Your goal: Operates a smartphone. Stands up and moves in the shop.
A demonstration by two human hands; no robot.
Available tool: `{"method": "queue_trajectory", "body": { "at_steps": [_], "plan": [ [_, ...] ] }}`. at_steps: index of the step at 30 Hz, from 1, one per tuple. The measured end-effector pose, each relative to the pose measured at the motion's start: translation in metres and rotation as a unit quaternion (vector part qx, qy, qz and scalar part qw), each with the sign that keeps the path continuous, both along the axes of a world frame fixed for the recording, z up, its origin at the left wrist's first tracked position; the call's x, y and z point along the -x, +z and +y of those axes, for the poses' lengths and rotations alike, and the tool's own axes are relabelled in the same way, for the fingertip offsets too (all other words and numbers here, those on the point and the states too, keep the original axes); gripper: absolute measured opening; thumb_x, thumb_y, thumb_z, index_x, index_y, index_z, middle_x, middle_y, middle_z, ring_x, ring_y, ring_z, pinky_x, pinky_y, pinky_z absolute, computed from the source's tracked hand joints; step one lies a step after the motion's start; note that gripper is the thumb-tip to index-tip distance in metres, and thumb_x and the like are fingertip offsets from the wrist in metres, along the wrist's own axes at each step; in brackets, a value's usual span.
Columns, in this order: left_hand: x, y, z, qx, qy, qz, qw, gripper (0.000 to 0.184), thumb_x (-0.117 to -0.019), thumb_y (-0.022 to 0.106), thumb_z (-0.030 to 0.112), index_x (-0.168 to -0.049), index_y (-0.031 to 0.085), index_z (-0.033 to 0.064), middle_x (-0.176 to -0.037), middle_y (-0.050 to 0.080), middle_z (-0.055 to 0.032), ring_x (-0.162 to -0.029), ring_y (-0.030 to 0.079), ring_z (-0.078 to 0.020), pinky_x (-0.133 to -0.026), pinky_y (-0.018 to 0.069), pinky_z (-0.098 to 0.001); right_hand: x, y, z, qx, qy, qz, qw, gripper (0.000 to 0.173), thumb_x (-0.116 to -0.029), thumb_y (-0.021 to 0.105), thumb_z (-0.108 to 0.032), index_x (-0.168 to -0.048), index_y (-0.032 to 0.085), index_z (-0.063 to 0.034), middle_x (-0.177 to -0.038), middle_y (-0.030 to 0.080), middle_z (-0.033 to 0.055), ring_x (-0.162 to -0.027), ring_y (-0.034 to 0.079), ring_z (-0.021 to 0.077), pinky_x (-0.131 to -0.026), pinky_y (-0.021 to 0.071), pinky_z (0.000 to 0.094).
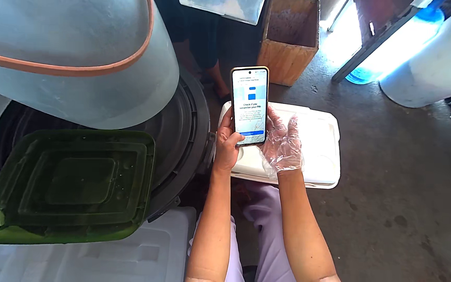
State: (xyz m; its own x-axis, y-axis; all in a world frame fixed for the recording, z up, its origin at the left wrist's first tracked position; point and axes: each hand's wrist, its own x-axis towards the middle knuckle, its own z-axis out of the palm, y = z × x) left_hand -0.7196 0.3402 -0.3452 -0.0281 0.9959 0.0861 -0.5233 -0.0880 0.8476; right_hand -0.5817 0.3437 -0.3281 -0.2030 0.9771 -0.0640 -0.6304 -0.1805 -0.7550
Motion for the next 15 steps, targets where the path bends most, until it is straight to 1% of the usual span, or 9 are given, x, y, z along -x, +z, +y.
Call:
{"method": "queue_trajectory", "body": {
  "at_steps": [2, 5, 8, 10, 13, 14, 15],
  "plan": [
    [0.0007, 0.0007, -0.0002, -0.01, -0.019, 0.005, 1.0, 0.078, -0.0798, 0.038, -0.013, -0.154, 0.032, 0.0099, -0.135, 0.061, -0.0029, -0.11, 0.067, -0.0117, -0.095, 0.0565, -0.0324, -0.0012, 0.0023, -0.0001, 0.009, -0.017, 0.003, 1.0, 0.077, -0.1047, -0.003, -0.059, -0.155, 0.042, -0.0207, -0.154, 0.05, -0.0016, -0.139, 0.049, 0.016, -0.11, 0.0467, 0.0399],
    [-0.0007, 0.0005, 0.0011, -0.019, -0.032, 0.001, 0.999, 0.077, -0.0811, 0.039, -0.014, -0.153, 0.033, 0.0109, -0.132, 0.062, -0.0017, -0.111, 0.067, -0.0117, -0.096, 0.0565, -0.033, -0.0023, 0.0039, 0.0001, 0.01, -0.038, -0.002, 0.999, 0.079, -0.1047, -0.004, -0.058, -0.154, 0.044, -0.0203, -0.152, 0.052, -0.0022, -0.139, 0.049, 0.0145, -0.111, 0.0455, 0.0394],
    [-0.0035, -0.0007, 0.003, -0.016, -0.021, -0.004, 1.0, 0.074, -0.0832, 0.042, -0.015, -0.152, 0.034, 0.0113, -0.13, 0.063, -0.0011, -0.111, 0.067, -0.0116, -0.096, 0.0568, -0.033, -0.0019, 0.0045, -0.0002, 0.001, -0.045, 0.012, 0.999, 0.075, -0.1065, -0.002, -0.055, -0.154, 0.044, -0.0179, -0.153, 0.051, -0.0013, -0.14, 0.048, 0.0136, -0.113, 0.0437, 0.0376],
    [-0.0041, -0.0014, 0.004, -0.019, -0.015, -0.003, 1.0, 0.076, -0.0834, 0.045, -0.017, -0.154, 0.033, 0.0108, -0.134, 0.061, -0.0022, -0.114, 0.066, -0.0119, -0.098, 0.0557, -0.033, -0.001, 0.0027, 0.0002, -0.013, -0.048, 0.022, 0.999, 0.073, -0.1078, 0.001, -0.052, -0.155, 0.042, -0.0152, -0.154, 0.05, -0.0001, -0.142, 0.046, 0.0139, -0.115, 0.0417, 0.0376],
    [-0.0033, -0.002, 0.0039, -0.029, -0.012, 0.014, 0.999, 0.082, -0.0823, 0.048, -0.02, -0.156, 0.034, 0.0138, -0.138, 0.06, -0.002, -0.115, 0.065, -0.0119, -0.096, 0.0558, -0.0316, -0.0018, 0.0013, -0.0001, -0.02, -0.045, 0.026, 0.998, 0.071, -0.1085, 0.003, -0.052, -0.154, 0.044, -0.0156, -0.153, 0.051, 0.0005, -0.141, 0.047, 0.0145, -0.115, 0.0417, 0.0384],
    [-0.0031, -0.0018, 0.0038, -0.03, -0.01, 0.021, 0.999, 0.083, -0.0824, 0.049, -0.02, -0.156, 0.034, 0.0155, -0.138, 0.059, -0.0015, -0.115, 0.065, -0.0116, -0.096, 0.0559, -0.0313, -0.0025, 0.0019, -0.0009, -0.021, -0.039, 0.028, 0.999, 0.069, -0.1087, 0.007, -0.053, -0.154, 0.045, -0.0171, -0.153, 0.051, -0.0007, -0.141, 0.047, 0.0139, -0.115, 0.0419, 0.0377],
    [-0.0031, -0.0021, 0.0037, -0.027, -0.008, 0.023, 0.999, 0.081, -0.084, 0.049, -0.019, -0.156, 0.034, 0.0166, -0.139, 0.059, -0.0011, -0.115, 0.064, -0.0115, -0.096, 0.0559, -0.0319, -0.002, 0.0027, -0.0014, -0.016, -0.042, 0.029, 0.999, 0.067, -0.1089, 0.01, -0.053, -0.152, 0.048, -0.0172, -0.15, 0.054, -0.0009, -0.138, 0.051, 0.0136, -0.112, 0.0445, 0.0375]
  ]
}}
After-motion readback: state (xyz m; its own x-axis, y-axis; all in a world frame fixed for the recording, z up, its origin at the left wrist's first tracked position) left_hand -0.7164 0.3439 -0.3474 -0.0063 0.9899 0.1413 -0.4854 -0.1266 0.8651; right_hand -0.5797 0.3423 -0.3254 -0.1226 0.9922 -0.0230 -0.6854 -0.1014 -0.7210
